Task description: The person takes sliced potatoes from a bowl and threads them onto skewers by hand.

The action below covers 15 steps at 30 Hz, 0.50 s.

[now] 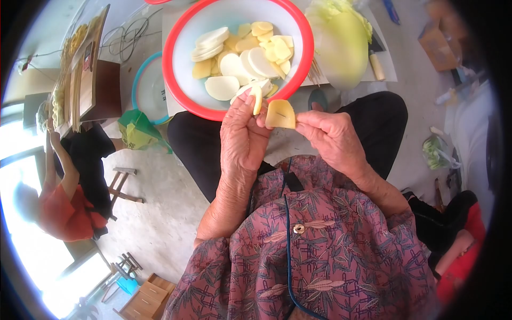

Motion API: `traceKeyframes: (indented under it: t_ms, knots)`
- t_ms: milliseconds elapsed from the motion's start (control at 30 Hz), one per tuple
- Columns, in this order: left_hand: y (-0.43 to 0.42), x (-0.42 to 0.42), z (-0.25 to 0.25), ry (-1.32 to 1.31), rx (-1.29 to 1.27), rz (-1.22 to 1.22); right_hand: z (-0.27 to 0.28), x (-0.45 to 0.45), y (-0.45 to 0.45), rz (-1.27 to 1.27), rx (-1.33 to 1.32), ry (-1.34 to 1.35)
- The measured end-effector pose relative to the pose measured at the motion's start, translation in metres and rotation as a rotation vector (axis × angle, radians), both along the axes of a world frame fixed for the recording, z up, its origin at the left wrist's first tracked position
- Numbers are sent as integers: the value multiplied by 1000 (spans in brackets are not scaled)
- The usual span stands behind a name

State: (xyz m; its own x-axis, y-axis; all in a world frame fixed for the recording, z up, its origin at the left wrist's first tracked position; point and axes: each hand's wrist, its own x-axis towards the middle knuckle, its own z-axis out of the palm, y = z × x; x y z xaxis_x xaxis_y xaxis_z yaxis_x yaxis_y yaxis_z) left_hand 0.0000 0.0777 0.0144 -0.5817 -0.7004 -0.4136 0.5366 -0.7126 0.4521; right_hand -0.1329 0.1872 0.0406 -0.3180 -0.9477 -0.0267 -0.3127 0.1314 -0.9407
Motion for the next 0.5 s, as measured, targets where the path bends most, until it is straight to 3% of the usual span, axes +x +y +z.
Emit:
traceKeyframes:
  t_ms: [500]
  knots:
    - [0, -1, -2, -14, 75, -26, 0, -3, 0, -7, 33, -89]
